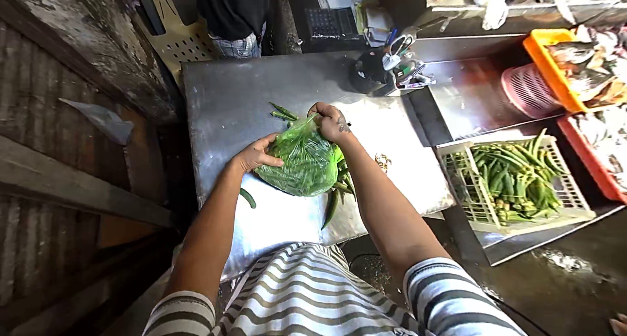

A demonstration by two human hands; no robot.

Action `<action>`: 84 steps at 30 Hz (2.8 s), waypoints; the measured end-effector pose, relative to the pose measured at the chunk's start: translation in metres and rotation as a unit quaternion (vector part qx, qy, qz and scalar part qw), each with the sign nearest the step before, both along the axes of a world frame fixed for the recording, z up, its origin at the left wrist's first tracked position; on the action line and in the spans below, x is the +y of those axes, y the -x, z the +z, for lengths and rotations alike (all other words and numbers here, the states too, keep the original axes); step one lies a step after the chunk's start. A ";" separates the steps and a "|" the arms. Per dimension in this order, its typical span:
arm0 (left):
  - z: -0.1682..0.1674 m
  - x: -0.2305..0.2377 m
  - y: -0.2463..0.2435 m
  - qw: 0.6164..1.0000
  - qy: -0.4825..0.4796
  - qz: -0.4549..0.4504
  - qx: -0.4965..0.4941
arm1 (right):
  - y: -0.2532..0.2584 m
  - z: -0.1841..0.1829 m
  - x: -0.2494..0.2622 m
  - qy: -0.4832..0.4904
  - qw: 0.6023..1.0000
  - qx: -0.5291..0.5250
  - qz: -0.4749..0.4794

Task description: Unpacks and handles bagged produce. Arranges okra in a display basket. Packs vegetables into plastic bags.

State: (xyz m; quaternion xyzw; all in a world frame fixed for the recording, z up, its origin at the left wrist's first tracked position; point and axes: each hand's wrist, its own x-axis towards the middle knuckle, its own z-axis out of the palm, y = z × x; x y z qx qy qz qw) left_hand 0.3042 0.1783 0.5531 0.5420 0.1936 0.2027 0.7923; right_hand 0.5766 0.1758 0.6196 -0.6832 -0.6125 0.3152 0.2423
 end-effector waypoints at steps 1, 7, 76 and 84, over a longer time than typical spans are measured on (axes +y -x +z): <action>0.000 -0.005 0.000 1.000 -0.017 0.007 0.001 | 0.001 0.002 -0.002 -0.005 1.000 0.009 -0.003; -0.008 -0.009 0.000 0.996 -0.081 -0.005 0.046 | -0.013 -0.012 -0.001 -0.041 0.985 0.168 0.021; 0.055 -0.074 -0.015 0.709 -0.307 0.428 0.468 | 0.015 0.076 -0.090 0.021 0.989 -0.069 -0.127; 0.093 -0.091 -0.020 0.917 -0.031 0.384 0.106 | -0.003 0.071 -0.112 -0.095 0.873 0.475 -0.062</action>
